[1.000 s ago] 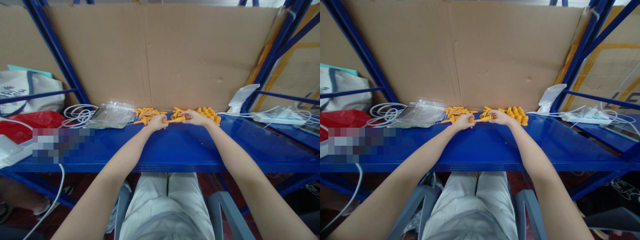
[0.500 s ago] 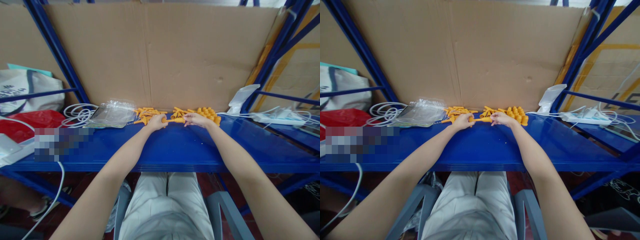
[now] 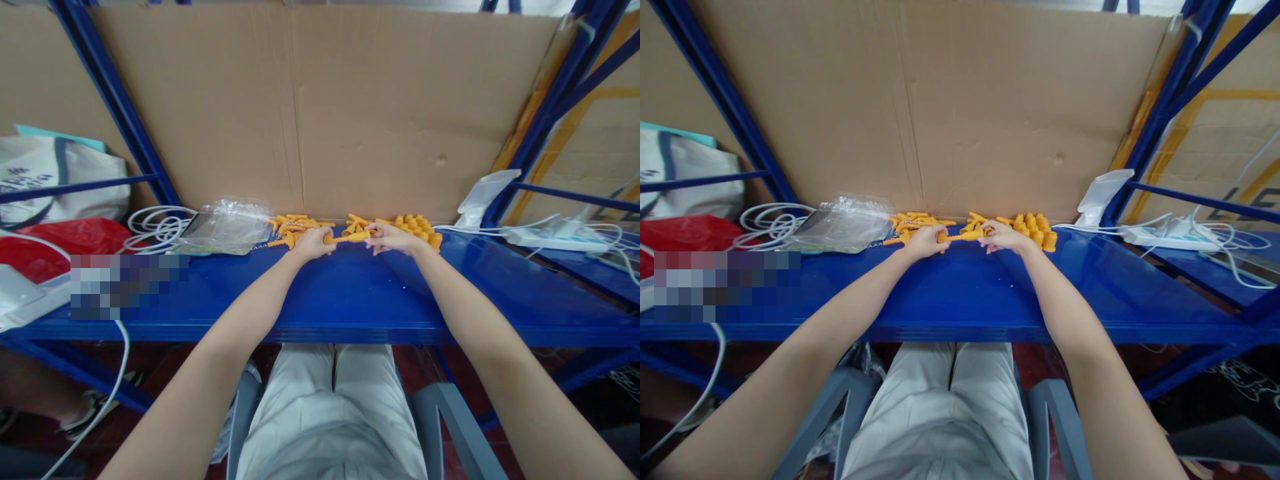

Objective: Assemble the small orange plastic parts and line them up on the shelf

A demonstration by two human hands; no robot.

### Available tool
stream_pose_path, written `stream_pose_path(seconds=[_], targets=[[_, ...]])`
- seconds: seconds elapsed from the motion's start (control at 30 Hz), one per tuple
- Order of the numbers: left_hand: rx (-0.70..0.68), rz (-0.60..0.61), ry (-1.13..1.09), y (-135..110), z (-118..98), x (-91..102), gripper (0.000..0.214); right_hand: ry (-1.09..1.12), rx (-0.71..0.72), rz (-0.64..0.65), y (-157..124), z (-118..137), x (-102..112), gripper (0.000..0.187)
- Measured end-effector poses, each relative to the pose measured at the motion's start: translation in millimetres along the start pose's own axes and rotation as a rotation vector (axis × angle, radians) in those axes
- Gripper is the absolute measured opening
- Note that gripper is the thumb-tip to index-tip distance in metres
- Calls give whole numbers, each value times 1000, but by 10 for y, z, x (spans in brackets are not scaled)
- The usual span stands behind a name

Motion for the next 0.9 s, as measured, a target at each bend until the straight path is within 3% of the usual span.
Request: stream_pose_path(seconds=[0.1,0.27,0.63,0.77,0.9], targets=[[-21,-20,13,-7,-20,29,30,-32,-6,43,5,-12,-24,20],[-56,-46,35,-11,-44,56,29,-13,-49,64,18,-95,-51,46],[-40,-30,43,-31,-45,71,26,13,-65,58,117,-214,-64,57],[5,-26,27,-26,-45,79,30,-50,-23,8,69,-123,12,54],[46,-22,25,-24,-9,82,32,-56,61,10,43,-9,16,39]])
Point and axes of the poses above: each hand's wrist, its own y-axis towards the middle knuckle, its own x-axis out of the back of the hand, z = x × y, the point moved 10 cm from there along y, towards the middle knuckle, and after that the axes turned 13 degrees about y, right-handed, at the moved point
